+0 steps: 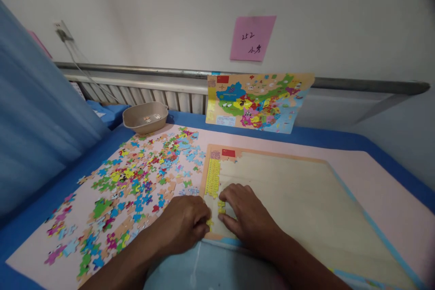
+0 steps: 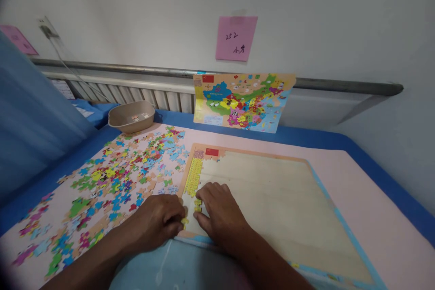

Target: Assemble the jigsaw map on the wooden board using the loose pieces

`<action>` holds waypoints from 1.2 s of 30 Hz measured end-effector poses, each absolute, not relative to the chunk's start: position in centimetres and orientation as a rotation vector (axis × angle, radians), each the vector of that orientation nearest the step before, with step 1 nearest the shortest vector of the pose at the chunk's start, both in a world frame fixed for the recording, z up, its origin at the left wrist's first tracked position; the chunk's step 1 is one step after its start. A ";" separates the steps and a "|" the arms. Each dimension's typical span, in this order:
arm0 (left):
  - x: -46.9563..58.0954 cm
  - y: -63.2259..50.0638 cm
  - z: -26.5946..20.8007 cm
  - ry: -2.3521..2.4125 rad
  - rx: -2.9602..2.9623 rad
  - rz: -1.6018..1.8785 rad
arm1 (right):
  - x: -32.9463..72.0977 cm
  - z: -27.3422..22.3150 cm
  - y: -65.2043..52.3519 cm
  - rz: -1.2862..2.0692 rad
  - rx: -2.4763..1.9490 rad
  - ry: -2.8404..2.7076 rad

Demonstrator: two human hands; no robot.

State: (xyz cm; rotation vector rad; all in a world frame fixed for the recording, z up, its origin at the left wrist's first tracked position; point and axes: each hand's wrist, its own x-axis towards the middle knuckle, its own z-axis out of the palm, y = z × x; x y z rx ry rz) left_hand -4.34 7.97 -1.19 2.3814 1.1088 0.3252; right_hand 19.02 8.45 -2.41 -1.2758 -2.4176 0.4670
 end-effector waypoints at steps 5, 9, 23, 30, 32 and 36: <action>-5.1 8.4 -0.8 1.175 2.350 0.338 | 19.1 -2.5 8.6 0.488 -1.317 -2.425; -5.6 8.6 -0.7 1.208 2.331 0.345 | 19.1 -2.5 8.8 0.565 -1.341 -2.367; -4.1 8.1 -0.3 1.255 2.064 0.561 | 18.6 -2.2 9.1 1.184 -1.288 -1.611; -3.1 7.8 -1.2 1.118 1.448 0.711 | 16.9 -1.8 8.8 1.379 -1.200 -1.347; -3.0 7.7 -1.3 1.101 1.397 0.717 | 16.6 -1.8 8.6 1.431 -1.183 -1.329; -2.8 7.7 -1.3 1.092 1.382 0.721 | 16.3 -1.8 8.2 1.461 -1.181 -1.328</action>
